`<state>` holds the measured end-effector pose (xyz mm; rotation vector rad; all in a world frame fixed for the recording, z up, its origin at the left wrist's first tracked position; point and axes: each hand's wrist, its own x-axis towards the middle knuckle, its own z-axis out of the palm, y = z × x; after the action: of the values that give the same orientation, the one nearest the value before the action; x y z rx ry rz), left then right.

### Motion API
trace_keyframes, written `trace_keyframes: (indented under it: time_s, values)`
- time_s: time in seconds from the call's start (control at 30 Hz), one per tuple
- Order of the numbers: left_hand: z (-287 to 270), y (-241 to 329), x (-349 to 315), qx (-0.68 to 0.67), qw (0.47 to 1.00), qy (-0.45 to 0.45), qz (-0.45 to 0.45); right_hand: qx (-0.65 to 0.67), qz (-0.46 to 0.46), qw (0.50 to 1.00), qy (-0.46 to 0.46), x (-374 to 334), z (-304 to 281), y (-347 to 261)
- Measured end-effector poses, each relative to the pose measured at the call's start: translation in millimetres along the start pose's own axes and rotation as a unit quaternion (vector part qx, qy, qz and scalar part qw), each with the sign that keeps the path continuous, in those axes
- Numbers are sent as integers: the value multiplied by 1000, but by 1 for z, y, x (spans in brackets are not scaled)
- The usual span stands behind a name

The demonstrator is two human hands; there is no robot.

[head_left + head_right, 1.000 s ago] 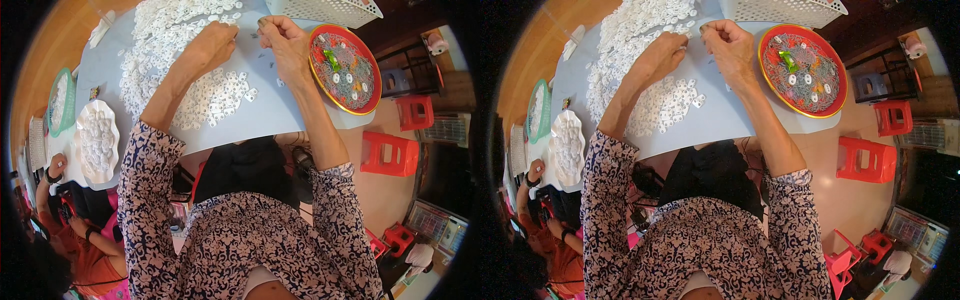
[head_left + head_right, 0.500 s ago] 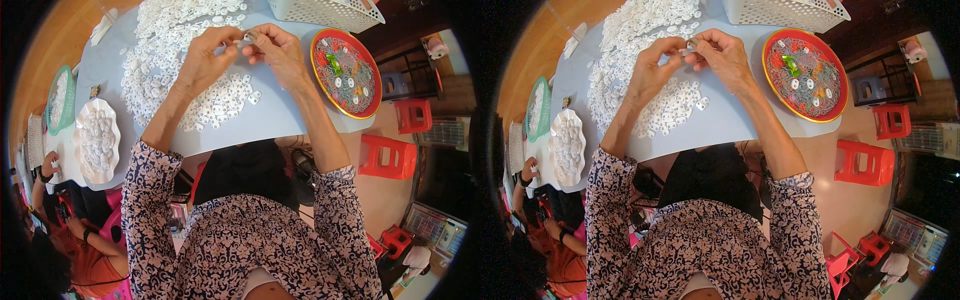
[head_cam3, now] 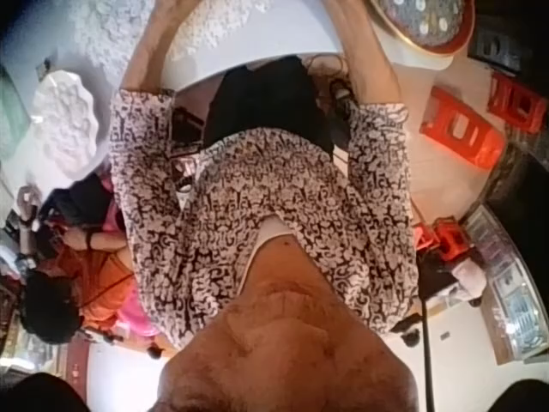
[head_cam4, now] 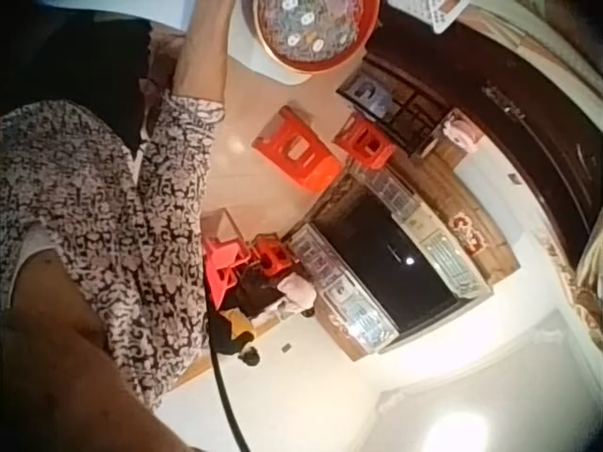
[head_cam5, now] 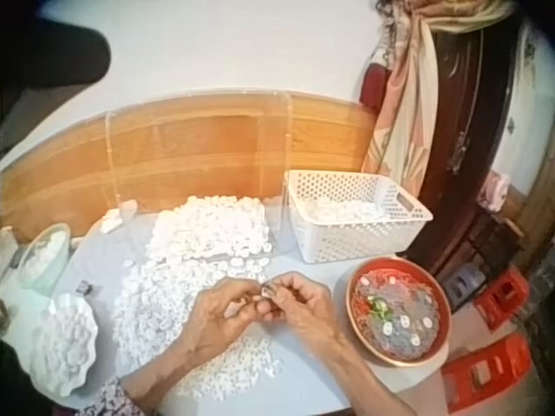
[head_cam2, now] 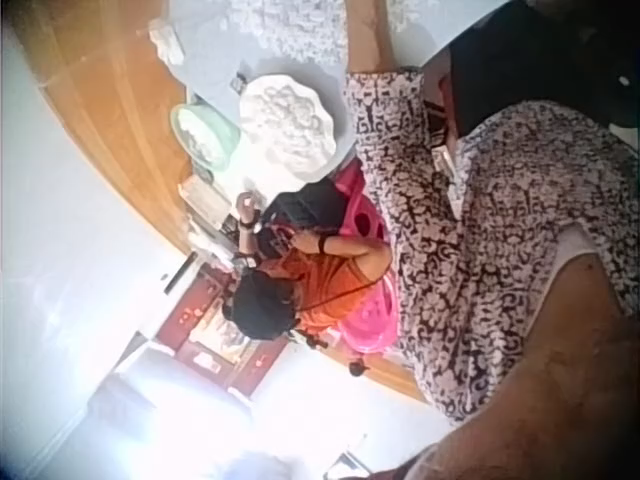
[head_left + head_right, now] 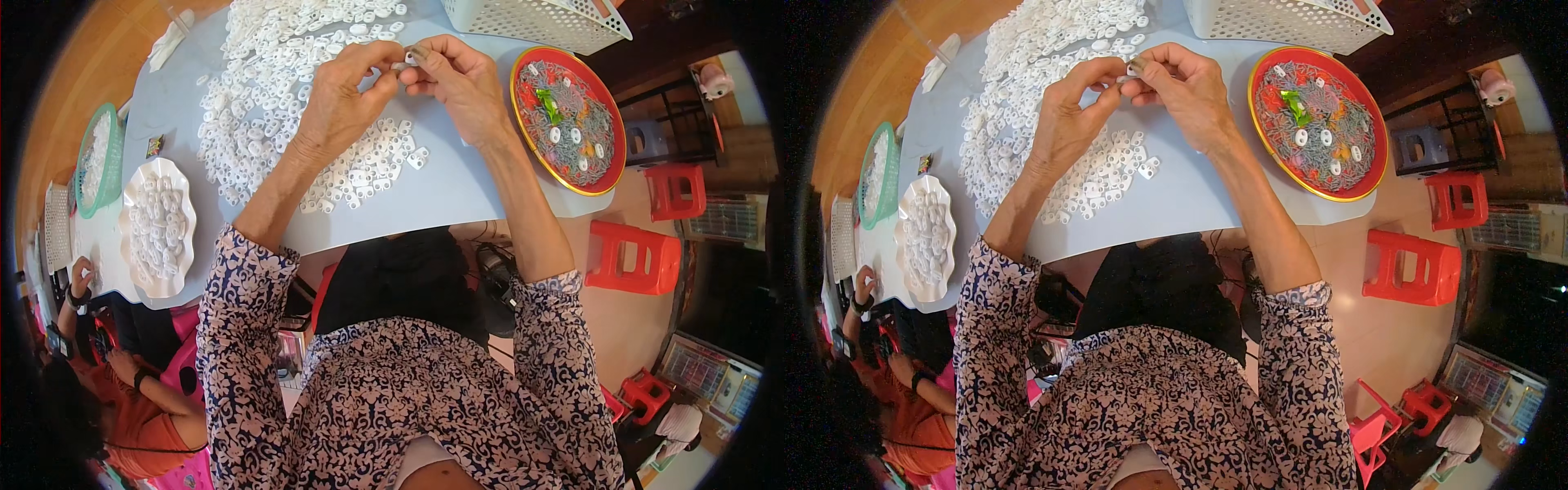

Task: The person is manually assembling small white plastic components at a table.

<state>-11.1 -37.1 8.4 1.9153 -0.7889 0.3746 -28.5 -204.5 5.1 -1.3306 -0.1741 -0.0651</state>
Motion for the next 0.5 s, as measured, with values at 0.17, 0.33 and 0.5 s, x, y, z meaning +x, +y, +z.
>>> trace_keyframes:
  time_s: [0.17, 0.33, 0.5]
  values:
    - [3, -6, 1, -163, 984, 18, -74, 24, -8, 1000, -16, 0, 0, 1]
    - [1, -5, 0, -238, 962, 31, -129, -17, -20, 1000, -17, -2, 3, -1]
    - [1, -5, -1, -307, 934, 16, -183, -97, -61, 993, 1, -5, 6, -4]
